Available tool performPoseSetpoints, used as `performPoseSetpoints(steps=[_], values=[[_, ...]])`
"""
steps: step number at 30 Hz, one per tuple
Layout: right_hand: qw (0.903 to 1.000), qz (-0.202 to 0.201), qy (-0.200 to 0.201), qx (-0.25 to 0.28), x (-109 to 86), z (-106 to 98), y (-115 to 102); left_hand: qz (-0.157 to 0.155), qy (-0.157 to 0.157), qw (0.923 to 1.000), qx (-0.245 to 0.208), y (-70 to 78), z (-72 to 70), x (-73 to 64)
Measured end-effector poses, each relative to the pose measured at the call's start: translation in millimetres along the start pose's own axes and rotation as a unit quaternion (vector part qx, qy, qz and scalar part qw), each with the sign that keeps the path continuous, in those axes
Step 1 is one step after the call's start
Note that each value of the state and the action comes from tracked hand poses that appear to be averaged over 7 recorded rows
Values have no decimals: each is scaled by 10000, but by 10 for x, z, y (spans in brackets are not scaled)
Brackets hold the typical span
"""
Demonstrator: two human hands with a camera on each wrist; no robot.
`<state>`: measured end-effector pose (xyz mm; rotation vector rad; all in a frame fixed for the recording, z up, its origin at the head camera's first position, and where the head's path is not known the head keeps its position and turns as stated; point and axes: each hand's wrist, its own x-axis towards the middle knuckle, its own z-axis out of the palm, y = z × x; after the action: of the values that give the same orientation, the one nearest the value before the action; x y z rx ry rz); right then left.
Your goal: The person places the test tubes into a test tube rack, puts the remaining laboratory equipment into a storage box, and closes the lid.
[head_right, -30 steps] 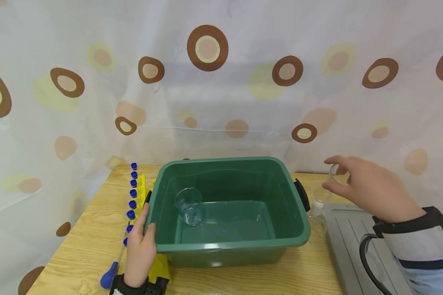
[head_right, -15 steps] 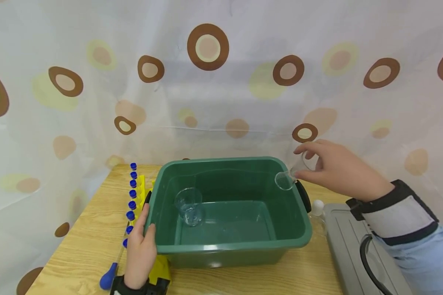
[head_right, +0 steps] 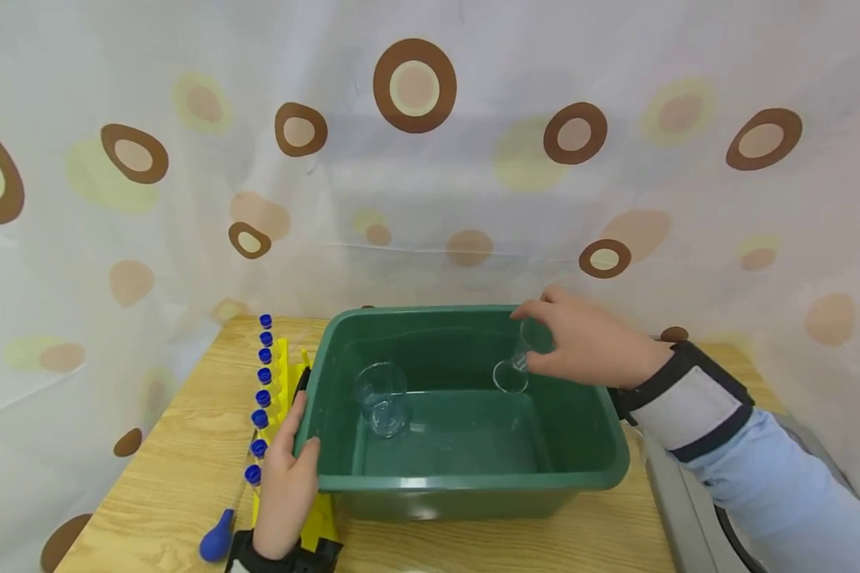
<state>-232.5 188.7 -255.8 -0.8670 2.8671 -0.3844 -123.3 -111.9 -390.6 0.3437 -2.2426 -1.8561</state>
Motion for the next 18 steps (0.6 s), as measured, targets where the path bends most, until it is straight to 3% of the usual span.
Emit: performPoseSetpoints(steps=[9, 18], values=[[9974, -493, -346, -390, 348, 260, -230, -9, -73, 10000, -46, 18, 18, -10], [9928, -422, -987, -535, 713, 625, -257, -28, -158, 9998, -147, 7, 70, -14]])
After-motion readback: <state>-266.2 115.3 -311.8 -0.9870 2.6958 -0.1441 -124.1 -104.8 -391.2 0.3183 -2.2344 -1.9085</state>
